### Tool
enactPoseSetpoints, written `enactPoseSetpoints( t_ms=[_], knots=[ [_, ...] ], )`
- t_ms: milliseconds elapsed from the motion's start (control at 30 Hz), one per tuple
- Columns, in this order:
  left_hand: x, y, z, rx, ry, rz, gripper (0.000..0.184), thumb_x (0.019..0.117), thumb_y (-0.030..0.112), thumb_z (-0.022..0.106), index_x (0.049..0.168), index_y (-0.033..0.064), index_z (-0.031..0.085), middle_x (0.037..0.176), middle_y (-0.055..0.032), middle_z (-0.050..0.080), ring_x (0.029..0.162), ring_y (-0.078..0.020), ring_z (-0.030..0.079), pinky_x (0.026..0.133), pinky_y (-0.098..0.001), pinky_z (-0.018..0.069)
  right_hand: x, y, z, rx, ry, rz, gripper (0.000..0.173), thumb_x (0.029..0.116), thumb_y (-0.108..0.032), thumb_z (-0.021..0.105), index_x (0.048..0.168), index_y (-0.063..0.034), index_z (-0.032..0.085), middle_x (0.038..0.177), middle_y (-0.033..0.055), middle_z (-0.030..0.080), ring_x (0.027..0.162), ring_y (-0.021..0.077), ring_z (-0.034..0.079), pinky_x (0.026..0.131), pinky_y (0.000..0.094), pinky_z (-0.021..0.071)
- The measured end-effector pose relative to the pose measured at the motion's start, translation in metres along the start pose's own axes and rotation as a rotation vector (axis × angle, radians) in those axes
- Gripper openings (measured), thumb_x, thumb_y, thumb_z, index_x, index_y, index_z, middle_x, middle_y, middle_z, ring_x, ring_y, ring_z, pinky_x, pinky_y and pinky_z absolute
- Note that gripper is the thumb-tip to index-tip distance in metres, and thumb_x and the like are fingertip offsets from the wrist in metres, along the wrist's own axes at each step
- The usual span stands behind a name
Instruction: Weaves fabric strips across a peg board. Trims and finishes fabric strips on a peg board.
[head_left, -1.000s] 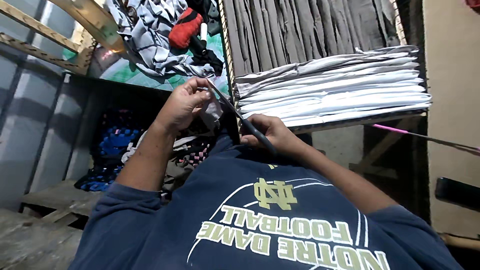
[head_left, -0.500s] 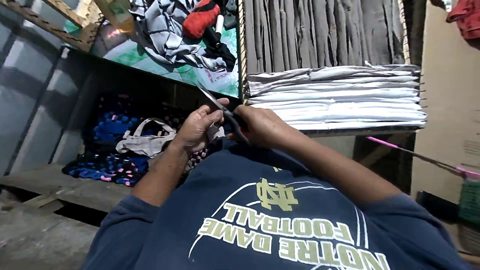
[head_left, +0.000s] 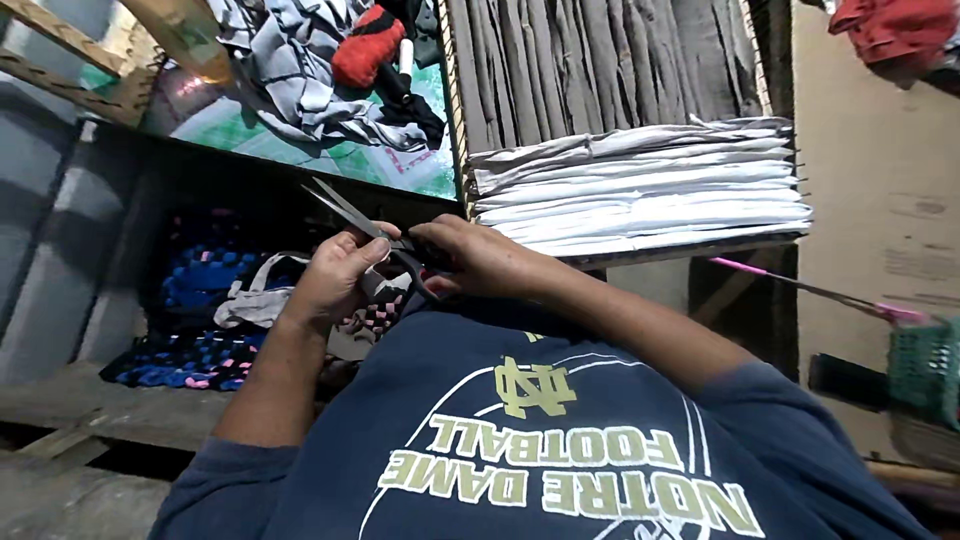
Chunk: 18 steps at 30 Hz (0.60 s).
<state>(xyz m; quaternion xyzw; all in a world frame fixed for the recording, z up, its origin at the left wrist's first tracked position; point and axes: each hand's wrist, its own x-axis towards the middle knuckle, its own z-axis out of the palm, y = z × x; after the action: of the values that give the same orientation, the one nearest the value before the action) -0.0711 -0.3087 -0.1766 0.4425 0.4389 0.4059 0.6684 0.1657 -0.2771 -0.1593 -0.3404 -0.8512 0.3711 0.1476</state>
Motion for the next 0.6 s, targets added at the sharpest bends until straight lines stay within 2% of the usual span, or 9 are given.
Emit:
enactPoseSetpoints(
  t_ms=[67, 133, 233, 333, 400, 500, 600],
  knots=[
    [0.003, 0.001, -0.013, 0.039, 0.044, 0.019, 0.020, 0.1033, 0.009, 0.050, 0.118, 0.0107, 0.064, 0.093, 0.0054, 0.069, 0.077, -0.0025, 0.065, 0.070, -0.0208, 0.0577, -0.004, 0.008, -0.007, -0.007, 0.137, -0.088, 0.047, 0.0944, -0.023, 0.073, 0.133, 0.0015, 0.062, 0.123, 0.0204, 0.064, 0.097, 0.0264, 0.069, 0.084, 0.0416, 0.0599],
    [0.006, -0.001, -0.026, 0.079, 0.121, 0.013, 0.020, 0.1022, 0.009, 0.051, 0.118, 0.0098, 0.063, 0.094, 0.0049, 0.069, 0.078, -0.0030, 0.066, 0.071, -0.0218, 0.0581, -0.009, 0.019, -0.021, -0.049, 0.248, -0.094, 0.035, 0.0981, -0.017, 0.067, 0.127, 0.0019, 0.066, 0.120, 0.0203, 0.066, 0.095, 0.0253, 0.070, 0.082, 0.0397, 0.0607],
    [0.008, -0.013, -0.050, 0.122, 0.219, -0.053, 0.019, 0.1039, 0.010, 0.050, 0.118, 0.0086, 0.062, 0.094, 0.0037, 0.069, 0.081, -0.0046, 0.066, 0.075, -0.0244, 0.0583, -0.018, 0.037, -0.043, -0.141, 0.363, 0.013, 0.027, 0.1016, -0.013, 0.060, 0.122, 0.0025, 0.068, 0.115, 0.0193, 0.069, 0.094, 0.0248, 0.071, 0.083, 0.0387, 0.0600],
    [0.010, -0.034, -0.073, 0.094, 0.312, -0.178, 0.018, 0.1061, 0.010, 0.048, 0.118, 0.0064, 0.060, 0.092, 0.0016, 0.067, 0.079, -0.0064, 0.065, 0.074, -0.0251, 0.0576, -0.023, 0.056, -0.060, -0.260, 0.446, 0.122, 0.025, 0.1019, -0.010, 0.057, 0.118, 0.0010, 0.071, 0.111, 0.0200, 0.069, 0.096, 0.0289, 0.070, 0.086, 0.0428, 0.0582],
    [0.013, -0.048, -0.087, 0.078, 0.358, -0.263, 0.018, 0.1069, 0.012, 0.048, 0.118, 0.0060, 0.060, 0.089, 0.0015, 0.065, 0.074, -0.0055, 0.064, 0.070, -0.0230, 0.0563, -0.023, 0.066, -0.071, -0.319, 0.456, 0.184, 0.026, 0.1023, -0.010, 0.055, 0.119, 0.0007, 0.071, 0.114, 0.0221, 0.068, 0.102, 0.0335, 0.068, 0.091, 0.0472, 0.0555],
    [0.010, -0.061, -0.107, 0.099, 0.350, -0.333, 0.019, 0.1072, 0.012, 0.047, 0.119, 0.0050, 0.060, 0.090, 0.0010, 0.064, 0.075, -0.0052, 0.061, 0.070, -0.0227, 0.0545, -0.017, 0.073, -0.084, -0.367, 0.382, 0.273, 0.028, 0.1030, -0.013, 0.055, 0.124, -0.0005, 0.069, 0.126, 0.0254, 0.064, 0.118, 0.0424, 0.061, 0.102, 0.0564, 0.0477],
    [0.004, -0.065, -0.122, 0.077, 0.335, -0.323, 0.022, 0.1075, 0.012, 0.044, 0.120, 0.0051, 0.060, 0.090, 0.0018, 0.063, 0.075, -0.0052, 0.061, 0.071, -0.0230, 0.0546, -0.010, 0.075, -0.088, -0.396, 0.320, 0.316, 0.032, 0.1036, -0.018, 0.056, 0.129, 0.0000, 0.067, 0.133, 0.0273, 0.060, 0.125, 0.0472, 0.056, 0.105, 0.0611, 0.0428]
  ],
)
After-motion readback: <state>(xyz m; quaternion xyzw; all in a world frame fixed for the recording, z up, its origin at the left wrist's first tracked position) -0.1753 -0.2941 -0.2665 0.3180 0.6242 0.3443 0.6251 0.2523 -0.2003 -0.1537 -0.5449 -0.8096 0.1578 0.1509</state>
